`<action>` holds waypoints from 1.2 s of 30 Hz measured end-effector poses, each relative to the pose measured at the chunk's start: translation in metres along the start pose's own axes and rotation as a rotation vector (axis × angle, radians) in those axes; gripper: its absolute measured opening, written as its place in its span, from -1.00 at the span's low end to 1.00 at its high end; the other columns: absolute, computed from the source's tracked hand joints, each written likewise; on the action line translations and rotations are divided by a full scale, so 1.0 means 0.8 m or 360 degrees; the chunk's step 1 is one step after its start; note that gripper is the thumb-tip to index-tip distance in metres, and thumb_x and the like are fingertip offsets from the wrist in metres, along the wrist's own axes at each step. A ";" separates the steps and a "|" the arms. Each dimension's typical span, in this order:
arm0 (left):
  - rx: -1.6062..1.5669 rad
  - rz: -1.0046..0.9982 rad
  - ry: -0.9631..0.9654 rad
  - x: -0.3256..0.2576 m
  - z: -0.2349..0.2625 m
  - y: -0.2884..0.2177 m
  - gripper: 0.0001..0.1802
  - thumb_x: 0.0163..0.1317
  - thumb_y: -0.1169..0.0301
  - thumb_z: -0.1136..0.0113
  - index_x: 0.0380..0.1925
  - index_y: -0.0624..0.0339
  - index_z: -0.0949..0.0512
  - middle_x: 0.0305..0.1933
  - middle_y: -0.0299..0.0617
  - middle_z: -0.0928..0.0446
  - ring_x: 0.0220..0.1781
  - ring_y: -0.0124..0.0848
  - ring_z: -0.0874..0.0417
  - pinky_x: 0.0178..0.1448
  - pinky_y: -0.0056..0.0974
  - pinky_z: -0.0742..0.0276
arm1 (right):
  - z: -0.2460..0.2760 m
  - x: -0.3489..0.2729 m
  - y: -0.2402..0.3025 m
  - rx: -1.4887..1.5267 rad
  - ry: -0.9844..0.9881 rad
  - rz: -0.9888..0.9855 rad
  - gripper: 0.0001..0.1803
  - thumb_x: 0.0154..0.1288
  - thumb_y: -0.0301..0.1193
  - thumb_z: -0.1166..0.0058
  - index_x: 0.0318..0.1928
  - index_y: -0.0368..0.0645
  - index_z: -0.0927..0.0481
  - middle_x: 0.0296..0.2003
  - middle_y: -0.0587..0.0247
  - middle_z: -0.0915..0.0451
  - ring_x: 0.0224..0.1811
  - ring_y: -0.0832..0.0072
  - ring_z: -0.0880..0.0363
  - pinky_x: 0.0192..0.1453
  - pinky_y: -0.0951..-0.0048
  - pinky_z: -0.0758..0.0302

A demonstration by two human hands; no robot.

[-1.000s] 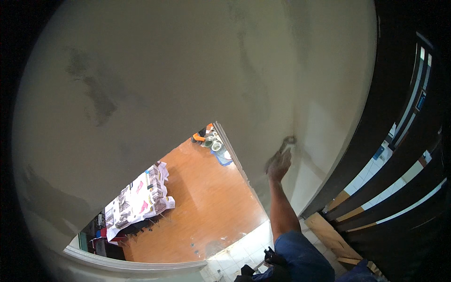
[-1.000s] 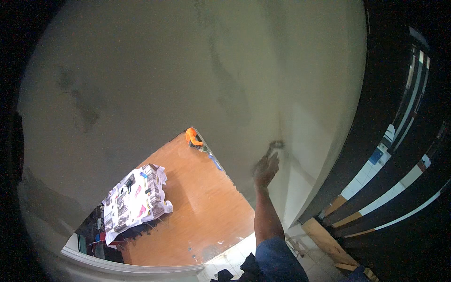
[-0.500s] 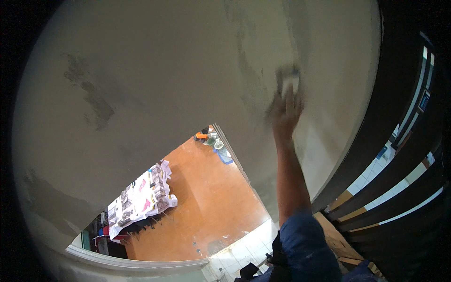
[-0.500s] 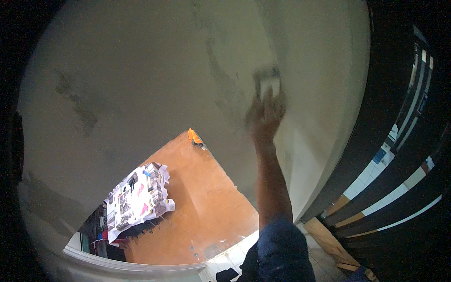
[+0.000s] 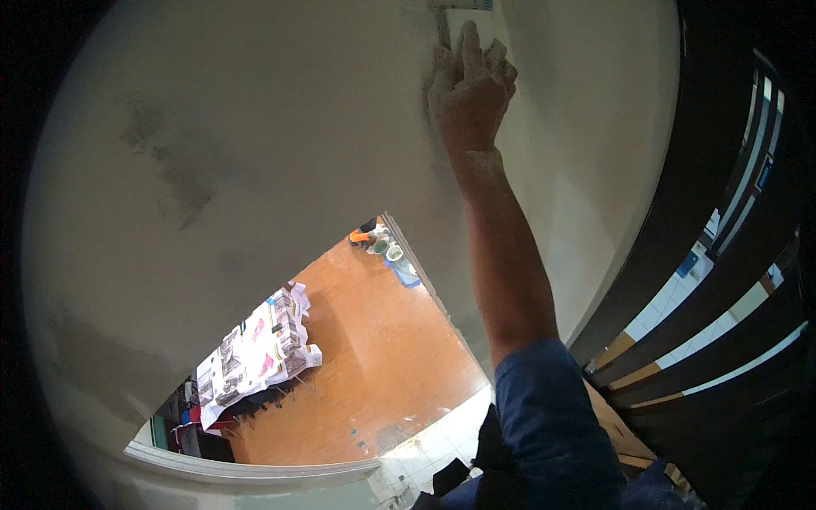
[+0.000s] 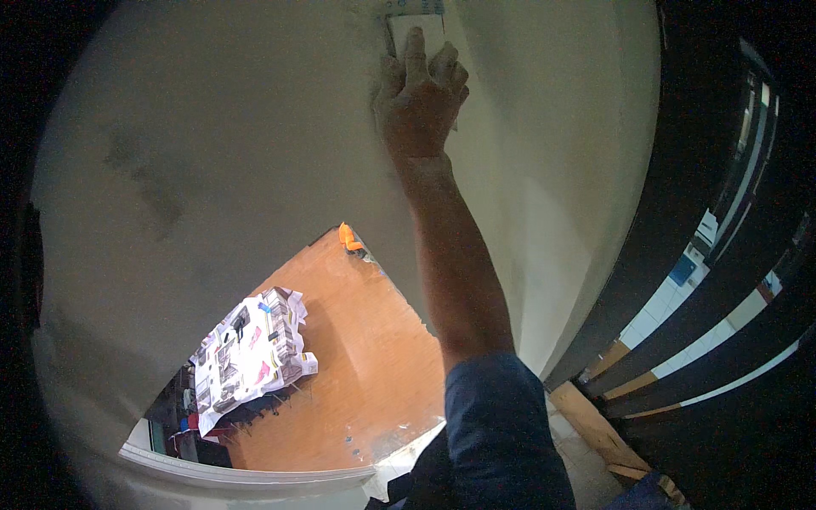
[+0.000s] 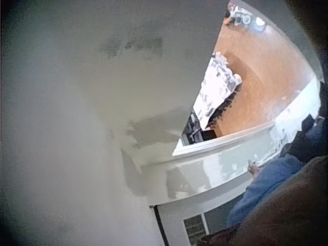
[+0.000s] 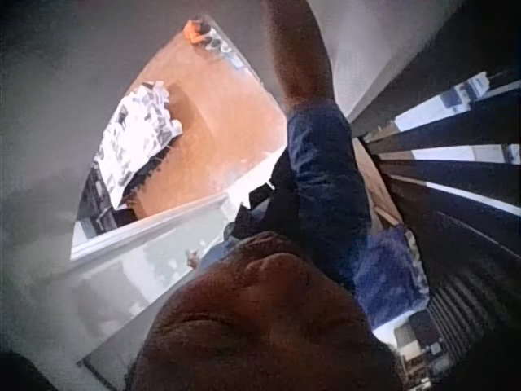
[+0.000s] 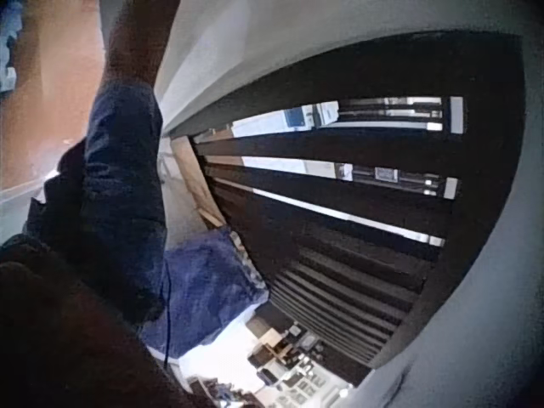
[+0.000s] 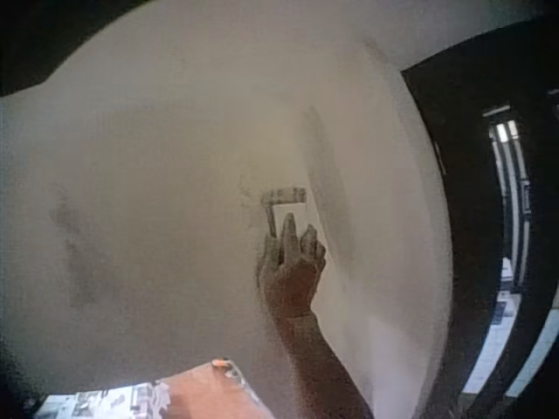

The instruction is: The person uses a trowel to apply and smooth plaster on a ceiling. The camera is mounted on the person's head, providing a first-person view of the work. The person repeatedly scrapes and smooths the surface, occasionally pausing to wipe the tool or check the surface with their hand.

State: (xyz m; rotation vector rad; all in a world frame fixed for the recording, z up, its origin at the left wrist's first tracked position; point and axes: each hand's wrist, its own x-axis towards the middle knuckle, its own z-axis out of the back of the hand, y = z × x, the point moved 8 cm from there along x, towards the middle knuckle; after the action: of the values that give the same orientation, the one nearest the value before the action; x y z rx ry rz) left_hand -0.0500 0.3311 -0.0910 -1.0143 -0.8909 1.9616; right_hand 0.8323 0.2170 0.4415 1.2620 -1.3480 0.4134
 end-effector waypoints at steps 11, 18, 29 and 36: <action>0.0057 0.0062 -0.0057 0.003 0.001 0.005 -0.36 0.30 -0.14 -0.09 -0.40 0.36 -0.64 -0.35 -0.11 -0.58 -0.30 -0.34 -0.47 -0.23 -0.20 -0.41 | 0.101 -0.479 -0.261 -0.0386 0.0512 -0.0658 -0.40 0.39 -0.34 -0.03 0.32 -0.45 -0.27 0.26 -0.30 -0.34 0.24 -0.16 -0.36 0.31 0.01 -0.24; 0.0019 0.0079 -0.0055 0.006 0.000 0.004 -0.34 0.30 -0.15 -0.08 -0.40 0.37 -0.65 -0.34 -0.10 -0.59 -0.28 -0.34 -0.48 -0.21 -0.20 -0.43 | 0.062 -0.392 -0.192 -0.0117 0.0296 -0.0562 -0.51 0.36 -0.43 -0.03 0.23 -0.41 -0.39 0.19 -0.25 -0.43 0.25 -0.13 -0.37 0.27 -0.01 -0.28; 0.0038 0.0250 -0.0146 -0.007 0.034 0.052 -0.31 0.30 -0.17 -0.07 -0.38 0.38 -0.66 -0.32 -0.08 -0.60 -0.26 -0.33 -0.50 -0.19 -0.20 -0.45 | 0.019 -0.286 -0.173 -0.0229 0.0303 0.0007 -0.46 0.46 -0.30 0.07 0.30 -0.42 -0.31 0.21 -0.25 -0.41 0.21 -0.15 -0.39 0.23 -0.06 -0.27; 0.0029 0.0302 -0.0216 0.009 0.042 0.077 -0.30 0.29 -0.19 -0.08 -0.39 0.38 -0.66 -0.32 -0.08 -0.60 -0.25 -0.32 -0.50 -0.18 -0.19 -0.45 | 0.112 -0.559 -0.273 -0.0064 0.0600 -0.1123 -0.47 0.47 -0.29 0.10 0.27 -0.46 -0.32 0.14 -0.31 -0.44 0.15 -0.11 -0.43 0.15 0.11 -0.41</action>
State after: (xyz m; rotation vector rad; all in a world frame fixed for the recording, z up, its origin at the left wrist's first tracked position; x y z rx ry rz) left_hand -0.0998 0.2993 -0.1292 -0.9950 -0.8752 2.2159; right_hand 0.8505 0.2523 -0.0624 1.4450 -0.5368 0.1109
